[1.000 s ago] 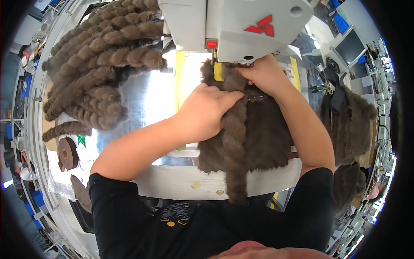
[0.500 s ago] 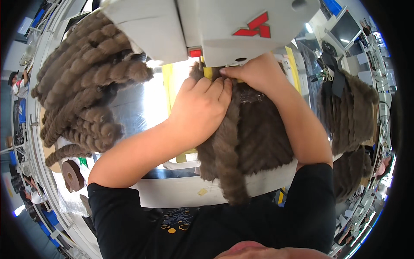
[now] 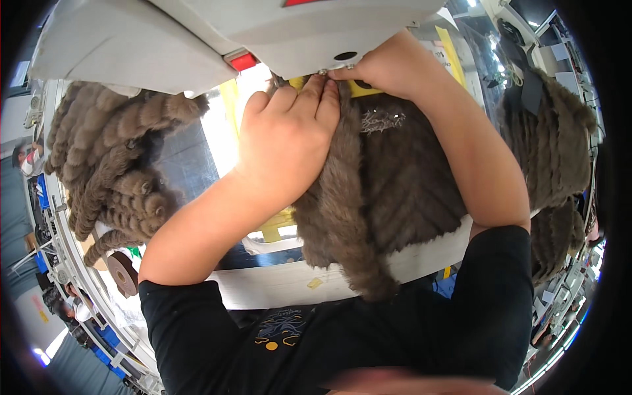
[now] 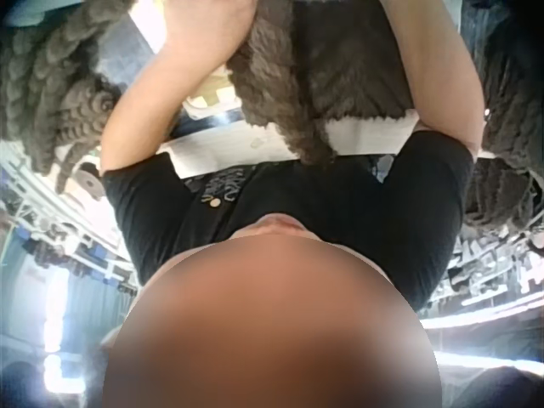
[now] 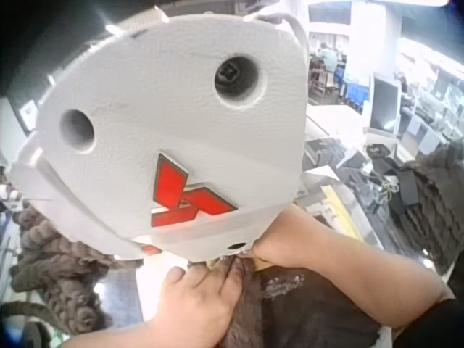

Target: Sewing fur pieces and tails onto a base material using an industrial fur sewing machine.

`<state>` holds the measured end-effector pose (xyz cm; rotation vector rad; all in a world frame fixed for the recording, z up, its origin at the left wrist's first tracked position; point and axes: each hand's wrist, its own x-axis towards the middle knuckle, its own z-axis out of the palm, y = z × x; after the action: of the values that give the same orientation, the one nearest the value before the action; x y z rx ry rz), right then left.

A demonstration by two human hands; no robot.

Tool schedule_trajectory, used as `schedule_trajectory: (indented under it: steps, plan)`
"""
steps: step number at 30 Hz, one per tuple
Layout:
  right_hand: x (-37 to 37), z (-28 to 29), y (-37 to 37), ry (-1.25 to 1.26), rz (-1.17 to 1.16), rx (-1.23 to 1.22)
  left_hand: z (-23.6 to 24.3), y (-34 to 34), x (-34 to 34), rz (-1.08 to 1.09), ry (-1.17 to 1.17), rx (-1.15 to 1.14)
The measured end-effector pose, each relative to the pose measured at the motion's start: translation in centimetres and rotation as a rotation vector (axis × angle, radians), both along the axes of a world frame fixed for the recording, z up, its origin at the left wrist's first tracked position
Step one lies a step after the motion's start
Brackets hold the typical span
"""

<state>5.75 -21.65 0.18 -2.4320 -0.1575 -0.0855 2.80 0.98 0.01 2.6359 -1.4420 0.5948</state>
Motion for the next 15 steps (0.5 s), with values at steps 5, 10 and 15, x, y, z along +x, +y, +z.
schedule_trajectory:
  steps: [5,10,15]
  plan:
    - [0.1,0.6,0.3,0.014,0.007,-0.01,0.2,-0.1,-0.2,0.017,0.02,-0.004]
    - [-0.1,0.5,0.0,0.031,0.017,0.009,0.3,-0.3,-0.3,0.026,0.072,-0.022]
    - [-0.6,2.9,1.2,0.2,-0.017,0.154,0.0,-0.4,-0.4,0.027,0.046,-0.062]
